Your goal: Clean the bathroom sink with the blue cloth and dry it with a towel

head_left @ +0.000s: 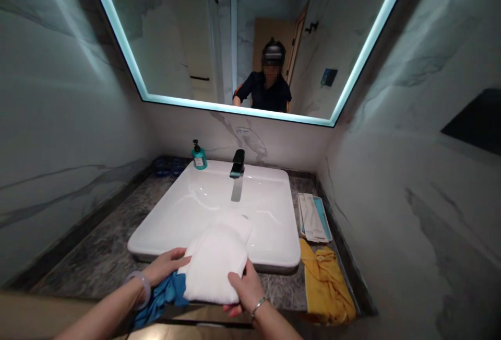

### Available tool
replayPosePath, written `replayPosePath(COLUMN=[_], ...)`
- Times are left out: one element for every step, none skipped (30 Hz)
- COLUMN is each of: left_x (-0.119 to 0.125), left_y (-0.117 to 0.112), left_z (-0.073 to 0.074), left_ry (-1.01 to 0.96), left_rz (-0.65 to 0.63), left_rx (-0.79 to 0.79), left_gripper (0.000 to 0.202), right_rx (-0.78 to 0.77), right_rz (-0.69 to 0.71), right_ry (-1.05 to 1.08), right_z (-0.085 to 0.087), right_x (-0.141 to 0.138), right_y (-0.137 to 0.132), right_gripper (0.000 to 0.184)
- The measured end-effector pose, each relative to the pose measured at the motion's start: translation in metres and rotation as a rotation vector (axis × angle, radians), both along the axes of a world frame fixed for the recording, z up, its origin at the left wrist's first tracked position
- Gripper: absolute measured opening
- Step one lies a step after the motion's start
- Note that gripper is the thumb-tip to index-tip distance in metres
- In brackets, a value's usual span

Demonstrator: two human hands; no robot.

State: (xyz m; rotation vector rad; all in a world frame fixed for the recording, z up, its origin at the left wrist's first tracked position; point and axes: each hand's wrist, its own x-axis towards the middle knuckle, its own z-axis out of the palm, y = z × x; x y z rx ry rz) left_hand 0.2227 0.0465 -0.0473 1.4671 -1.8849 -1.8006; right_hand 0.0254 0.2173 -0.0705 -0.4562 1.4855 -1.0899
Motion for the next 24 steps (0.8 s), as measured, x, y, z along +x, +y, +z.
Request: replayPosePath(left_x=[0.003,0.006,0.008,0.009,0.01,0.01,0.01,0.009,0.009,0.01,0.013,0.016,0.021,0.026,0.03,0.033,0.032,0.026,0.014,-0.004,-0.027,-0.055,-0.085,-0.115], left_y=[-0.002,-0.003,-0.004,-0.005,-0.005,-0.005,-0.004,-0.004,-0.003,-0.002,-0.003,-0.005,-0.009,-0.016,-0.025,-0.037,-0.052,-0.068,-0.084,-0.1,-0.114,-0.126,-0.136,-0.142], left_z=[-0.002,-0.002,-0.003,-0.003,-0.004,-0.005,-0.006,-0.008,-0.01,-0.013,-0.015,-0.016,-0.015,-0.013,-0.007,0.001,0.011,0.022,0.033,0.041,0.047,0.047,0.043,0.034], left_ry=[0.023,0.038,0.038,0.023,0.005,-0.012,-0.027,-0.036,-0.043,-0.048,-0.064,-0.095,-0.138,-0.192,-0.254,-0.317,-0.381,-0.444,-0.508,-0.57,-0.627,-0.678,-0.675,-0.671], left_rz=[0.03,0.062,0.09,0.11,0.121,0.122,0.113,0.094,0.07,0.041,0.008,-0.032,-0.073,-0.118,-0.165,-0.209,-0.248,-0.291,-0.337,-0.401,-0.484,-0.548,-0.607,-0.646], left_rx=[0.024,0.034,0.031,0.018,0.008,0.004,0.013,0.027,0.041,0.047,0.04,0.019,-0.024,-0.081,-0.15,-0.233,-0.325,-0.418,-0.512,-0.59,-0.64,-0.686,-0.687,-0.679], left_gripper=[0.09,0.091,0.093,0.096,0.101,0.107,0.114,0.119,0.122,0.122,0.121,0.119,0.117,0.113,0.108,0.1,0.089,0.078,0.068,0.059,0.053,0.048,0.042,0.038], right_rx=[-0.002,-0.006,-0.016,-0.055,-0.129,-0.234,-0.355,-0.483,-0.6,-0.688,-0.74,-0.769,-0.782,-0.787,-0.79,-0.798,-0.809,-0.82,-0.829,-0.839,-0.855,-0.882,-0.907,-0.927], right_rz=[-0.008,-0.006,0.009,0.038,0.075,0.12,0.169,0.222,0.278,0.34,0.395,0.435,0.46,0.474,0.477,0.475,0.469,0.457,0.446,0.442,0.445,0.451,0.455,0.449], right_ry=[0.04,0.099,0.19,0.317,0.48,0.665,0.854,1.029,1.172,1.273,1.333,1.362,1.366,1.355,1.339,1.324,1.313,1.306,1.303,1.3,1.298,1.299,1.311,1.339], right_z=[0.0,0.0,0.001,0.001,0.001,0.0,-0.003,-0.006,-0.01,-0.015,-0.02,-0.025,-0.03,-0.033,-0.036,-0.038,-0.039,-0.039,-0.038,-0.037,-0.036,-0.037,-0.039,-0.043], right_x=[-0.002,-0.005,-0.009,-0.016,-0.024,-0.034,-0.043,-0.052,-0.06,-0.065,-0.068,-0.068,-0.066,-0.064,-0.061,-0.058,-0.056,-0.056,-0.056,-0.058,-0.06,-0.063,-0.065,-0.066], right_y=[0.004,0.01,0.017,0.024,0.03,0.035,0.037,0.037,0.034,0.028,0.021,0.012,0.004,-0.003,-0.008,-0.011,-0.012,-0.012,-0.012,-0.012,-0.012,-0.013,-0.015,-0.017], right_gripper=[0.103,0.105,0.099,0.087,0.074,0.064,0.061,0.065,0.074,0.084,0.093,0.097,0.098,0.096,0.091,0.085,0.079,0.075,0.072,0.071,0.07,0.07,0.069,0.066])
